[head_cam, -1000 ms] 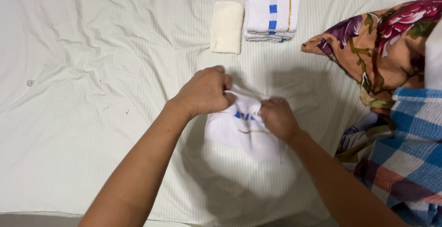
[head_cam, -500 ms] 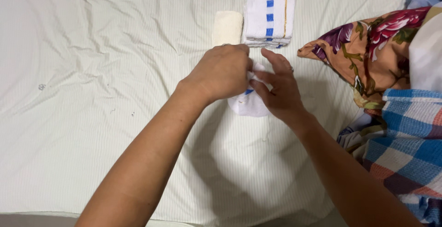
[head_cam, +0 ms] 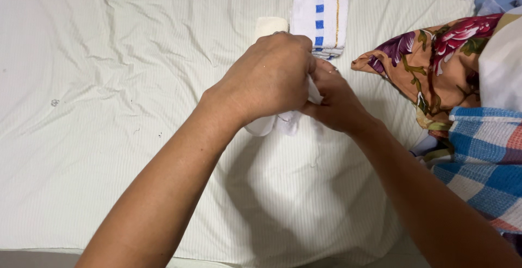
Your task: The person repeatedly picks up white and blue towels from a pile on a bed, unfolds them, folds them into neat rectangles, and stacks them on the bed. The process continues with multiple towels until a small stack is formed.
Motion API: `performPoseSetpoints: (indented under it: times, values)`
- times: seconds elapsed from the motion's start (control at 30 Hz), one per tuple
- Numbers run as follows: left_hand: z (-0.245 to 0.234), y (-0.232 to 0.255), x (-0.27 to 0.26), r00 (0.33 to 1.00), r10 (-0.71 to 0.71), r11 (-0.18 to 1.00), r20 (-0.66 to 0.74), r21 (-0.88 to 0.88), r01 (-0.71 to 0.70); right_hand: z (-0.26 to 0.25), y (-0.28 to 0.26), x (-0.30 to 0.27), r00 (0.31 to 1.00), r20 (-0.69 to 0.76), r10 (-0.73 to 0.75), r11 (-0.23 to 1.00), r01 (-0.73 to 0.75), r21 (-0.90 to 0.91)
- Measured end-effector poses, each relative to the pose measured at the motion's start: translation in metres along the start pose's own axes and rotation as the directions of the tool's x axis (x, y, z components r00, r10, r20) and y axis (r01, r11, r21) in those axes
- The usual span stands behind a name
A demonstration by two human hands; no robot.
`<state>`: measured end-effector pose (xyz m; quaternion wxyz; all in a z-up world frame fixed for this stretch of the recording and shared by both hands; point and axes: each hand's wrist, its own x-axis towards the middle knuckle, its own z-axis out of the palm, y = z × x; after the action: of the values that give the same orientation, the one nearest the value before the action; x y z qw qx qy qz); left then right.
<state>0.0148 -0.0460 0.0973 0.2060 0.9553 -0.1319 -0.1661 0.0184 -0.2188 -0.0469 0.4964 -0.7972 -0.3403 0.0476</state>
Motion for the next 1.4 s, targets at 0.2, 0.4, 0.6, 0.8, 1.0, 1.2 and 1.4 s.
performPoseSetpoints:
  times: [0.2,0.4,0.6,0.8,1.0,1.2,1.4]
  values:
    - [-0.003,-0.024,-0.002,0.916,0.292,0.953,-0.276,0.006,-0.302,-0.011,0.040,-0.014,0.999,0.022,0.046,0.965,-0.039,-0.260]
    - [-0.012,-0.058,-0.015,0.979,-0.190,0.982,-0.069,-0.023,0.189,-0.053,0.056,-0.029,0.996,0.007,0.094,0.872,-0.079,-0.483]
    - [-0.001,-0.103,-0.012,0.943,-0.281,0.960,-0.178,-0.058,0.275,-0.095,0.036,-0.023,0.902,0.005,0.432,0.761,-0.361,-0.539]
    - [0.014,-0.127,0.010,0.887,-0.314,0.930,-0.339,-0.299,0.215,-0.099,0.039,-0.011,0.978,-0.112,0.177,0.790,-0.209,-0.576]
    - [0.050,-0.140,-0.037,0.806,0.059,0.998,-0.589,0.019,-0.059,-0.089,0.049,-0.052,0.943,-0.246,-0.224,0.796,0.032,-0.604]
    - [0.149,-0.150,-0.094,0.893,0.244,0.966,-0.378,0.015,-0.258,-0.008,0.067,-0.141,0.956,-0.046,0.289,0.873,-0.283,-0.398]
    - [0.239,-0.172,-0.106,0.978,-0.139,0.977,0.159,-0.142,0.161,0.042,0.118,-0.195,0.759,0.242,0.604,0.720,-0.390,-0.574]
